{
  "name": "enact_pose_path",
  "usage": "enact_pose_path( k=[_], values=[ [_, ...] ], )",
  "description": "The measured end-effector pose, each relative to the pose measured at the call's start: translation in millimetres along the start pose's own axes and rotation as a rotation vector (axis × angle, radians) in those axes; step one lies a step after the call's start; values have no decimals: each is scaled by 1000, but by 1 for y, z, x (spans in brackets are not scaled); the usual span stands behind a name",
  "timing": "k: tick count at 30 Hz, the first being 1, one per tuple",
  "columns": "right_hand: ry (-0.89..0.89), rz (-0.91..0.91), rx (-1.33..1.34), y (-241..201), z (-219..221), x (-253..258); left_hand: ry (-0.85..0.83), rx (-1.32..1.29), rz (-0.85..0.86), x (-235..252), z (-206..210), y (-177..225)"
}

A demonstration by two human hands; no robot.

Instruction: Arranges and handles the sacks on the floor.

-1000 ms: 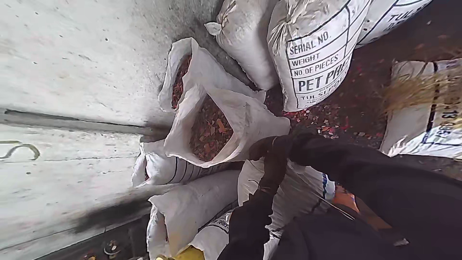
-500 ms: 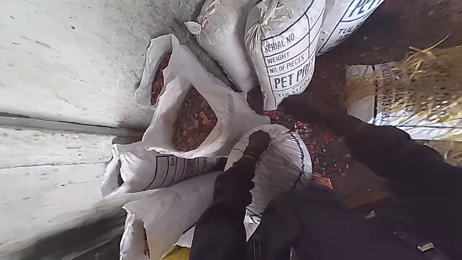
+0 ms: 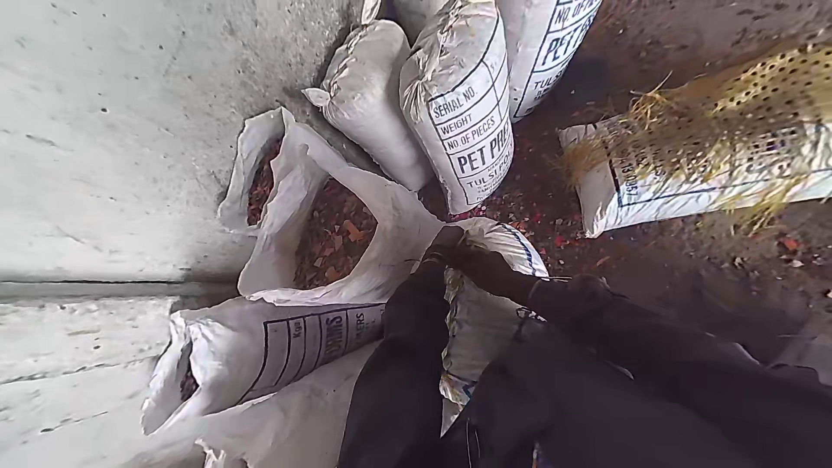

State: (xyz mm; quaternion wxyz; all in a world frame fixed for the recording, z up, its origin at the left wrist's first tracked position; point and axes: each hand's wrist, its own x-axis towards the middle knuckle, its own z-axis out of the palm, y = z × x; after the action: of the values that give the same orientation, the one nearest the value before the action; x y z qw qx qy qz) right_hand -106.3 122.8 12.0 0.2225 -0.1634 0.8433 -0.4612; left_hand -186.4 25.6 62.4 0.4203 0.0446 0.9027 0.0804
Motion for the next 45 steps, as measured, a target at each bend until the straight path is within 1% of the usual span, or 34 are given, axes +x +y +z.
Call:
enact_pose_path(
  k=[1, 2, 4, 5, 6, 8, 10, 11, 13, 15, 17, 19, 21, 23, 26, 27, 29, 32, 34, 36, 38, 40, 43, 45],
  values=[
    [-78, 42, -78, -8, -5, -2, 5, 39, 16, 5, 3, -6],
    [-75, 8, -189, -4, 1, -3, 26, 88, 48, 14, 9, -17],
    [-93, -22, -271, 10, 4, -17, 56, 102, 70, 25, 17, -30],
    [-90, 15, -204, 16, 0, -26, 89, 79, 66, 27, 21, -33],
    [-37, 67, -53, 23, -5, -33, 138, 29, 60, 28, 26, -34],
    [121, 206, 289, 36, -13, -39, 192, -79, 16, 23, 34, -31],
    [261, 360, 610, 47, -19, -29, 222, -151, -31, 18, 41, -27],
    [322, 425, 712, 51, -24, -21, 238, -179, -47, 16, 43, -26],
    [418, 508, 772, 60, -37, -7, 259, -234, -74, 14, 45, -25],
    [423, 544, 746, 69, -52, 6, 257, -270, -90, 13, 44, -24],
    [367, 555, 655, 82, -60, 25, 228, -303, -90, 12, 42, -23],
    [254, 524, 494, 86, -68, 48, 221, -349, -71, 11, 41, -27],
    [154, 442, 273, 82, -74, 76, 253, -422, -39, 12, 44, -33],
    [46, 363, 86, 68, -79, 103, 308, -471, -36, 11, 47, -33],
    [-88, 170, 26, 51, -62, 133, 429, -516, -74, 9, 55, -28],
    [-148, 134, 28, 46, -54, 135, 457, -530, -89, 10, 59, -27],
    [-223, 145, 10, 33, -44, 135, 504, -554, -113, 11, 64, -25],
    [-226, 207, -5, 33, -42, 129, 569, -605, -121, 11, 69, -22],
    [-247, 148, -13, 35, -46, 120, 618, -634, -120, 11, 72, -20],
    [-309, 99, -67, 29, -52, 114, 631, -640, -130, 10, 74, -19],
    [-370, 85, -140, 26, -54, 117, 676, -670, -126, 13, 79, -20],
    [-418, 39, -225, 32, -52, 125, 709, -678, -120, 17, 84, -22],
    [-508, -36, -375, 27, -54, 128, 826, -652, -79, 19, 92, -23],
    [-546, -105, -417, 26, -55, 126, 893, -655, -65, 21, 97, -24]
  ],
)
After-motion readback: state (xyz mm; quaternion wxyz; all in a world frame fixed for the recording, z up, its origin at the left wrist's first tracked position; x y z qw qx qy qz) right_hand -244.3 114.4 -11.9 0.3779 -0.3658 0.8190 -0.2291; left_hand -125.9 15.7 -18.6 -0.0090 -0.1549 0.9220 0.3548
